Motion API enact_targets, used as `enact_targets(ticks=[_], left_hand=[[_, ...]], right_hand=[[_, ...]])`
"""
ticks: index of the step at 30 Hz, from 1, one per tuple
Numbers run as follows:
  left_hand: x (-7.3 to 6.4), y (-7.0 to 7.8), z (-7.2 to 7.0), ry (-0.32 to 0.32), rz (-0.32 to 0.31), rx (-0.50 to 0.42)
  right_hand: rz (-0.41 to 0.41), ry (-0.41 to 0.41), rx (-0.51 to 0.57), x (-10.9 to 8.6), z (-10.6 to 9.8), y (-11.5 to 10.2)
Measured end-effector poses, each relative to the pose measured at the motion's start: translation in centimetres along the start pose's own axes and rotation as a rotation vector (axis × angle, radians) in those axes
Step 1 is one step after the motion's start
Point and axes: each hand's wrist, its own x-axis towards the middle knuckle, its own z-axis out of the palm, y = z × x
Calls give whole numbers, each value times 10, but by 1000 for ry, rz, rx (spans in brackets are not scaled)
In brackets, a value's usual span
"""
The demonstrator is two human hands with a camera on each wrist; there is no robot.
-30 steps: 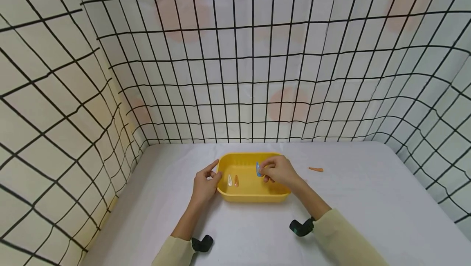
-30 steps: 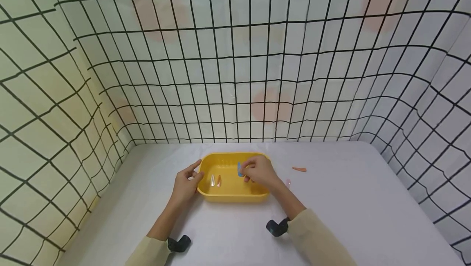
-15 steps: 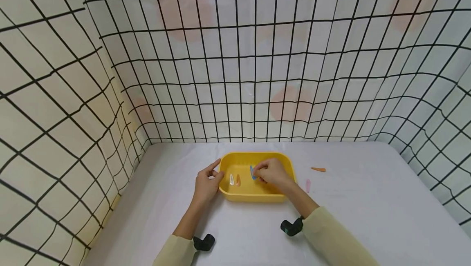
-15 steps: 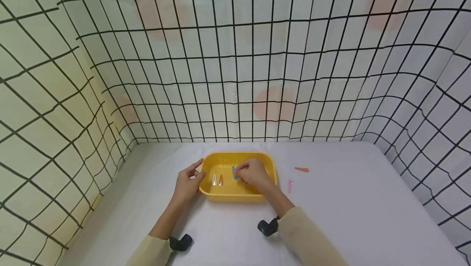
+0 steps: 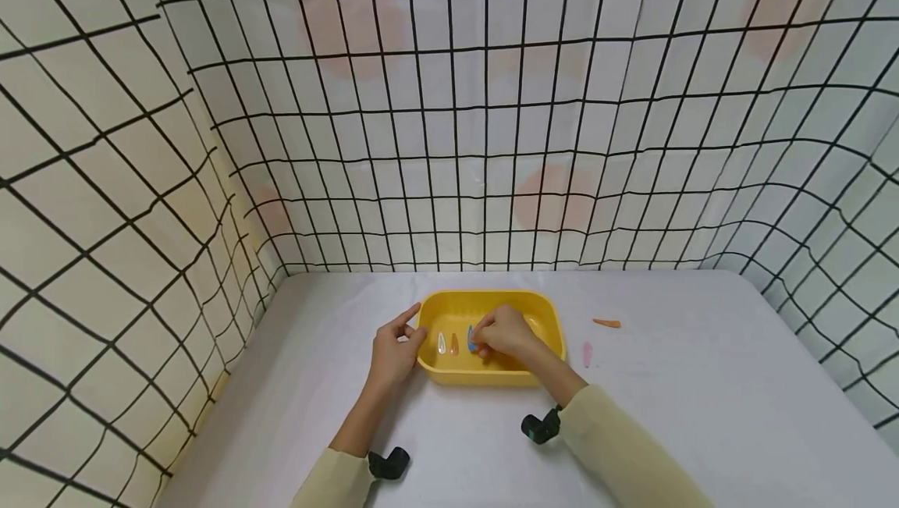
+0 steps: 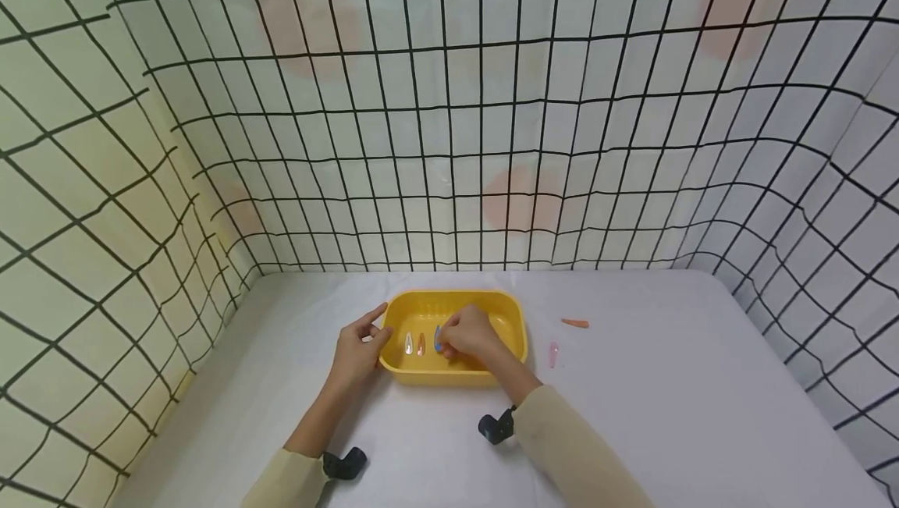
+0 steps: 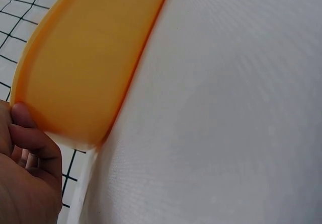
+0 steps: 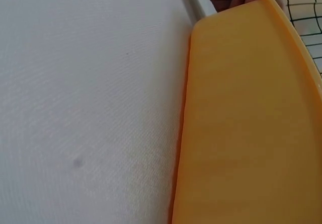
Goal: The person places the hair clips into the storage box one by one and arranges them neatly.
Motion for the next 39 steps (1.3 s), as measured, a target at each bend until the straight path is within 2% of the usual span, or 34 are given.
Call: enact_targets(ticks=[12,30,39], left_hand=[[3,-2,1,-4,-5,-12],[2,-1,-1,-1,3,5],[2,1,0,0,-14,7]], right_hand=[[40,-23,-71,5,3,-2],[80,-45,-22,5,7,-4],[54,-65,17,1,2,0]])
